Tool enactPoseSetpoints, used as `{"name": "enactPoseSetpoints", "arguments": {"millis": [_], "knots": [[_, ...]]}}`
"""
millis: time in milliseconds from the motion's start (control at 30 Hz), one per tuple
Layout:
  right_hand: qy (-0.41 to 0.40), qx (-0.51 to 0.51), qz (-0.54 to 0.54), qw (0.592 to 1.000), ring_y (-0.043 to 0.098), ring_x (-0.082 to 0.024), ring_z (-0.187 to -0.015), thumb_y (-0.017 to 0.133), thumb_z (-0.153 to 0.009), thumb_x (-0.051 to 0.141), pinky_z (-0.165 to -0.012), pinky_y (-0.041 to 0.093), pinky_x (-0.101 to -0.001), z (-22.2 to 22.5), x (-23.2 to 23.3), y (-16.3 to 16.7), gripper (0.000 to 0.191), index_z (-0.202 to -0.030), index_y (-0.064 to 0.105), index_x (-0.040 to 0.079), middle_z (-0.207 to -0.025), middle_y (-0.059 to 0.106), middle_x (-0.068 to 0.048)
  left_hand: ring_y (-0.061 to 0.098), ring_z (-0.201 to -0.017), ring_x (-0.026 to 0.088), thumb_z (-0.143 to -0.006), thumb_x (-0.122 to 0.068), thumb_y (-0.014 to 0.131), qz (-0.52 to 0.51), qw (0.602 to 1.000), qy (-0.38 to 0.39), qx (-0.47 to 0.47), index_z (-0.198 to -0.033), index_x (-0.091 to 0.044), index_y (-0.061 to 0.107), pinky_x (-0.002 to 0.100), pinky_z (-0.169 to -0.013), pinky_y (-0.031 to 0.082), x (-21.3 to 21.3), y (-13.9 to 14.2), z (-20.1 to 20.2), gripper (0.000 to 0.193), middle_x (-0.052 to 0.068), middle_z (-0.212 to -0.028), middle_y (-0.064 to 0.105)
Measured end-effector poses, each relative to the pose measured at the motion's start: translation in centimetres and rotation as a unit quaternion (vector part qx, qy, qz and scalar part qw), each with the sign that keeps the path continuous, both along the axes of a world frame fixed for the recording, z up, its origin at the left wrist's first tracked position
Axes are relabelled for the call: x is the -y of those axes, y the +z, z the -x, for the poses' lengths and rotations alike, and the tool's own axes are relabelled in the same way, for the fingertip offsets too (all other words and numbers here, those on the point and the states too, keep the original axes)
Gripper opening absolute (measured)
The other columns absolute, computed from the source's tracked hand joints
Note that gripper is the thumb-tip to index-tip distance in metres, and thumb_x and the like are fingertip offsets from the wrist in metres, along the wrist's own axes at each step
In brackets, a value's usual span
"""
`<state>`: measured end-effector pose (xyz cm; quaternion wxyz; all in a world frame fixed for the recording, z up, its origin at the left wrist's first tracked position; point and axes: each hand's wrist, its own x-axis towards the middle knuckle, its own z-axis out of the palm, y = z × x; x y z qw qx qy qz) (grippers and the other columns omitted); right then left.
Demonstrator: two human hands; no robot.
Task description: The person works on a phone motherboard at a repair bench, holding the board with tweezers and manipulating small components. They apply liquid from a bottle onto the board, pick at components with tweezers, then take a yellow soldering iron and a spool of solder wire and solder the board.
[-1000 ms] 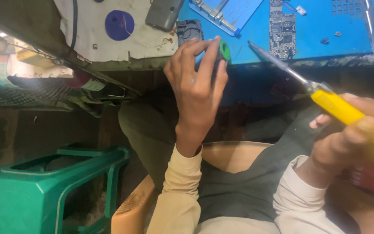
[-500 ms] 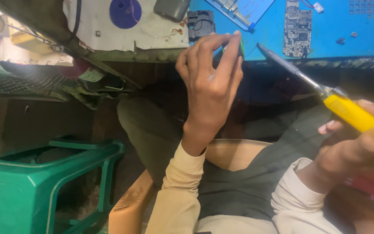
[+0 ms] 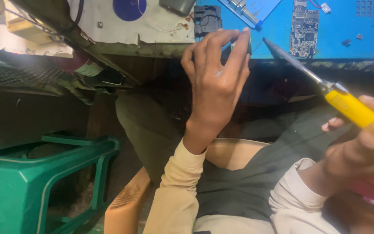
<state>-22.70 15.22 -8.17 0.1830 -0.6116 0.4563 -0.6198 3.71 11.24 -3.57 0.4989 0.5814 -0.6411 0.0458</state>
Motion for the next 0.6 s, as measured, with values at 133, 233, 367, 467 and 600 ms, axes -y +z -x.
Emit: {"name": "enactPoseSetpoints", "arguments": {"millis": [133,233,367,467,600], "knots": [[0.035,-0.049,-0.067,0.996,0.06,-0.023,-0.083,0.052,-0.122,0.05,-0.073,0.052,-0.0306,-0.6,-0.2,3.3,0.058,-0.132,0.05,-0.007,-0.122,0.059,-0.019,0.052,-0.128,0.021,-0.1,-0.008,0.079,0.001,1.0,0.0,0.004,-0.136,-0.01,0.06,0.041,-0.114,0.033,0.0,0.0,0.1,0.04,0.003,-0.132,0.055],[0.034,-0.075,-0.093,0.992,0.06,-0.022,-0.081,0.053,-0.12,0.048,-0.072,0.052,-0.03,-1.7,0.2,6.0,0.054,-0.13,0.053,-0.006,-0.117,0.06,-0.018,0.052,-0.125,0.021,-0.101,-0.009,0.079,0.003,1.0,-0.001,0.003,-0.136,-0.01,0.06,0.042,-0.113,0.033,0.1,-0.1,0.1,0.04,0.003,-0.132,0.055],[0.048,-0.127,-0.131,0.982,0.061,-0.02,-0.079,0.053,-0.117,0.045,-0.071,0.052,-0.0292,-3.6,1.2,10.4,0.051,-0.128,0.055,-0.005,-0.111,0.061,-0.016,0.054,-0.12,0.02,-0.102,-0.009,0.079,0.009,1.0,-0.003,0.0,-0.136,-0.01,0.06,0.042,-0.112,0.033,0.2,-0.2,0.0,0.039,0.003,-0.13,0.055],[0.076,-0.201,-0.156,0.964,0.061,-0.019,-0.078,0.054,-0.115,0.042,-0.07,0.052,-0.0286,-5.5,2.6,13.9,0.048,-0.126,0.057,-0.004,-0.107,0.062,-0.014,0.056,-0.116,0.019,-0.102,-0.01,0.078,0.012,1.0,-0.004,-0.008,-0.139,-0.011,0.06,0.041,-0.111,0.033,0.2,-0.1,0.0,0.041,0.003,-0.129,0.056],[0.09,-0.25,-0.167,0.949,0.061,-0.017,-0.076,0.054,-0.113,0.039,-0.07,0.052,-0.0279,-8.0,3.5,17.0,0.044,-0.123,0.06,-0.003,-0.101,0.062,-0.012,0.057,-0.116,0.019,-0.102,-0.011,0.078,0.017,1.0,0.0,-0.025,-0.14,-0.011,0.06,0.042,-0.112,0.033,0.3,-0.3,0.2,0.042,0.004,-0.127,0.055]]}}
